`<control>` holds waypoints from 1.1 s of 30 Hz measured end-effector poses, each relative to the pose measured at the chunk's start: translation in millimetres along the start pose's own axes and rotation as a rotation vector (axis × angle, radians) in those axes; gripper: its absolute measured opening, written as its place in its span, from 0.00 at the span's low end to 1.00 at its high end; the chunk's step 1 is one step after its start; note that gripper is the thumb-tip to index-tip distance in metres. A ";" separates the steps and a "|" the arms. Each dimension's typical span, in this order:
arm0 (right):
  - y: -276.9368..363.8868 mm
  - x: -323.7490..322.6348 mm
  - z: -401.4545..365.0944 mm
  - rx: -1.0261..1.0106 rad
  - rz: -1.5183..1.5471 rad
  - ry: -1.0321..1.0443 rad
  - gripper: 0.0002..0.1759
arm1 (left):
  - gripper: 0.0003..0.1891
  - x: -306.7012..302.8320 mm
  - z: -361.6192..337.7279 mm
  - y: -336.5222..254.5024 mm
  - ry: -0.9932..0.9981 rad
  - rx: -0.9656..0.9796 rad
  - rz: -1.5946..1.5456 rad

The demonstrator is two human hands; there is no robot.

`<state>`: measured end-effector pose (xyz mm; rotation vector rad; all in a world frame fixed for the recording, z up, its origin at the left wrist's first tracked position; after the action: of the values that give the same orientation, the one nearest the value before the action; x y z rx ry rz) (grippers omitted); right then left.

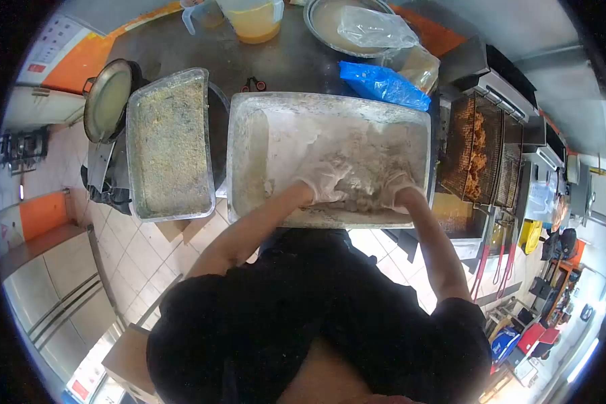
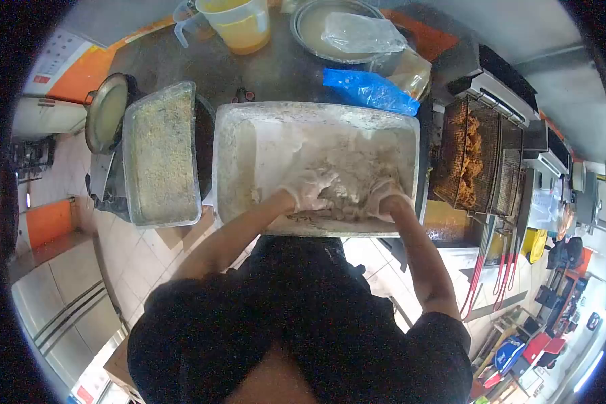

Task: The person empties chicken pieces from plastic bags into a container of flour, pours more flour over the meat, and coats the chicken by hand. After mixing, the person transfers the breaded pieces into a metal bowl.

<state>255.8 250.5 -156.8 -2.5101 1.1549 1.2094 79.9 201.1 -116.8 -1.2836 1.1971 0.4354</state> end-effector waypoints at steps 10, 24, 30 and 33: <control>-54.5 6.6 53.5 0.396 0.402 -0.201 0.26 | 0.17 85.1 78.0 12.0 -0.472 -0.138 0.465; -41.0 -21.0 22.7 -0.254 1.766 -0.682 0.34 | 0.22 -9.6 33.4 11.3 -0.362 -0.257 0.151; -24.3 -29.6 -21.1 -0.180 1.631 -0.357 0.25 | 0.26 11.2 28.7 -1.8 0.323 0.081 0.339; 8.1 -27.7 -29.2 0.217 0.335 0.041 0.18 | 0.27 31.1 9.8 0.4 0.568 0.139 0.381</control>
<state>257.6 249.1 -115.8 -2.2526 1.6693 1.0325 95.9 199.2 -145.2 -1.0876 1.9327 0.2547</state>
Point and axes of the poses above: each hand's wrist, its own z-axis towards the middle knuckle, its own x-axis out of the palm, y = z × x, the point moved 7 cm from there along z, towards the middle knuckle, and after that the axes turned 13 degrees about z, right-handed, at the moved point
